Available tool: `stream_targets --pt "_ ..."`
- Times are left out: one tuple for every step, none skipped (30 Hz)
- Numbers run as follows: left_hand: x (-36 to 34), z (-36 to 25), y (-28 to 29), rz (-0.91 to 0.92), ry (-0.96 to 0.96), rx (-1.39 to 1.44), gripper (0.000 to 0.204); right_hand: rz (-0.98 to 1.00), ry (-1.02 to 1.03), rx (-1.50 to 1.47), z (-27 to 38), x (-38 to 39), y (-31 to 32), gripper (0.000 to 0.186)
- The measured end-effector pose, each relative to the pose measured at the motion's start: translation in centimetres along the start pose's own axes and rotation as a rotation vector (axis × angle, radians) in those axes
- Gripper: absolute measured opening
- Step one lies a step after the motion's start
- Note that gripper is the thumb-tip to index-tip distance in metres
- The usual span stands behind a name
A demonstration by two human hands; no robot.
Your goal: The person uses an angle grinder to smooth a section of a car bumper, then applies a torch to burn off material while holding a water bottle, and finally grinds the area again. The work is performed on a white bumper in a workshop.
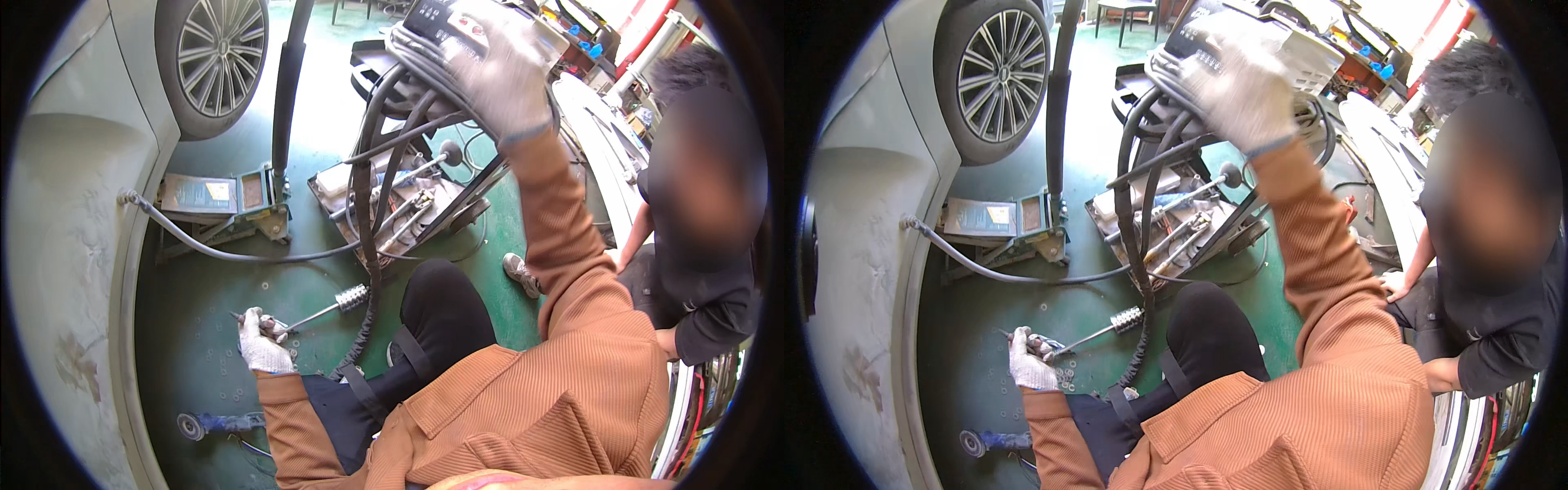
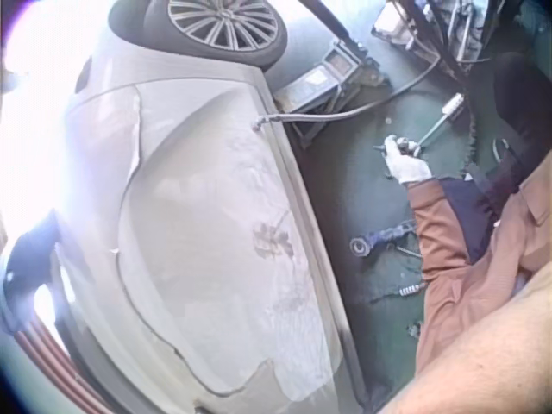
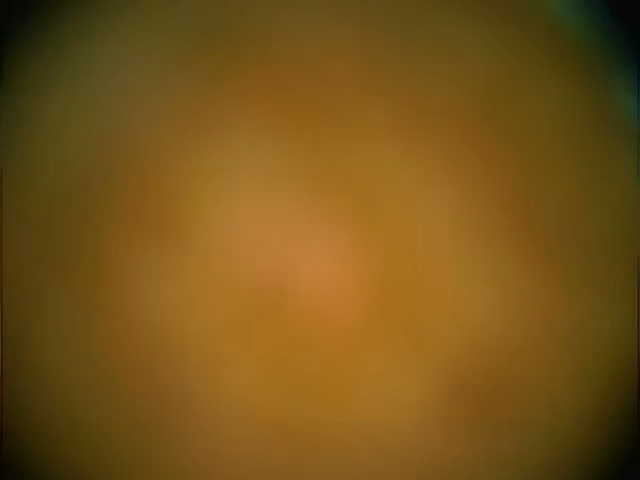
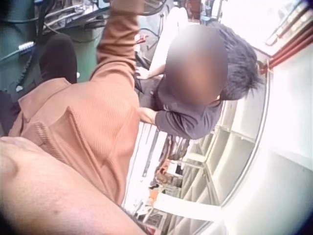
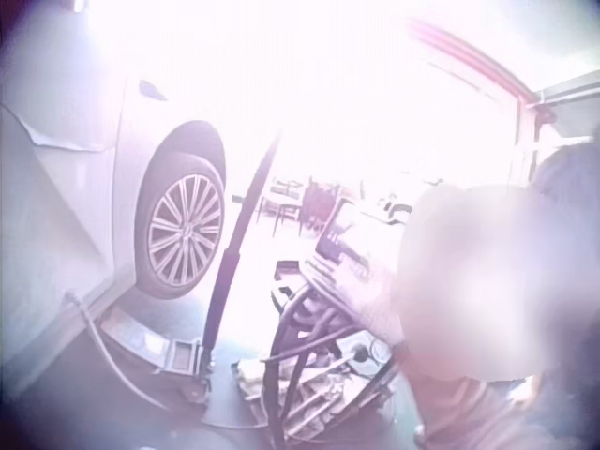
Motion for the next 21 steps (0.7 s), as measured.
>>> stream_targets --pt "-0.7 0.5 -0.5 0.033 -0.010 -0.038 0.008 0.033 -0.064 0.224 -3.5 -2.1 -0.1 0.045" --pt "-1.6 1.3 -1.0 0.063 -0.019 -0.072 0.008 0.127 -0.088 0.349 -6.2 -3.5 -0.5 0.044" --pt "-2.4 2.0 -1.1 0.074 0.018 -0.111 0.007 0.226 -0.103 0.465 -8.8 -4.7 -1.3 0.044" --pt "-1.9 2.7 -2.0 0.063 0.022 -0.149 0.010 0.304 -0.060 0.490 -10.5 -4.3 -1.8 0.043" --pt "-2.3 3.1 -2.2 0.085 0.058 -0.141 0.011 0.260 -0.034 0.475 -10.9 -4.6 -1.8 0.038" --pt "-2.4 3.4 -2.6 0.105 0.101 -0.142 0.013 0.223 -0.012 0.462 -11.3 -4.5 -1.8 0.034" --pt "-2.5 3.6 -2.7 0.125 0.137 -0.130 0.013 0.187 0.011 0.450 -11.5 -4.5 -1.8 0.030" --pt "-2.5 3.5 -3.0 0.126 0.140 -0.129 0.013 0.186 -0.007 0.407 -12.0 -4.5 -1.9 0.029" --pt "-2.4 3.6 -3.3 0.130 0.144 -0.127 0.013 0.185 -0.025 0.366 -12.4 -4.5 -1.9 0.029" --pt "-2.4 3.7 -3.6 0.134 0.149 -0.125 0.013 0.183 -0.043 0.327 -12.8 -4.6 -2.0 0.028" --pt "-2.7 3.8 -3.6 0.152 0.140 -0.117 0.013 0.200 -0.019 0.403 -12.3 -4.8 -2.2 0.029" --pt "-3.0 3.8 -3.6 0.170 0.132 -0.109 0.013 0.224 -0.022 0.467 -11.9 -4.8 -2.4 0.030" --pt "-3.2 4.0 -3.6 0.189 0.124 -0.101 0.013 0.248 -0.025 0.533 -11.4 -4.9 -2.6 0.032" --pt "-3.3 4.2 -3.9 0.184 0.139 -0.106 0.012 0.266 -0.026 0.601 -10.9 -5.3 -2.6 0.033" --pt "-3.5 4.3 -3.9 0.172 0.149 -0.112 0.012 0.287 -0.018 0.663 -9.9 -5.3 -3.1 0.040" --pt "-3.6 4.3 -3.9 0.160 0.159 -0.118 0.012 0.307 -0.009 0.724 -8.8 -5.0 -3.4 0.048" --pt "-3.7 4.6 -4.1 0.160 0.169 -0.126 0.012 0.329 0.000 0.788 -7.8 -4.6 -3.5 0.056" --pt "-3.7 4.9 -4.4 0.160 0.178 -0.133 0.012 0.351 0.009 0.852 -7.2 -4.5 -3.6 0.065" --pt "-3.8 5.1 -4.6 0.160 0.187 -0.141 0.012 0.391 -0.131 0.888 -7.9 -4.8 -3.9 0.067" --pt "-4.1 5.3 -4.5 0.170 0.198 -0.130 0.012 0.426 -0.136 0.844 -7.4 -5.1 -3.7 0.075" --pt "-4.4 5.5 -4.5 0.180 0.209 -0.119 0.012 0.461 -0.140 0.799 -6.8 -5.6 -3.3 0.084"
Point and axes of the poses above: each hand's wrist, its own x-axis away from the middle knuckle, its own y-axis out of the back of the hand, z = x × y, the point moved 4 cm from there along -x, towards the middle knuckle, and after that the axes turned 4 degrees about -z, right-handed, at the moved point
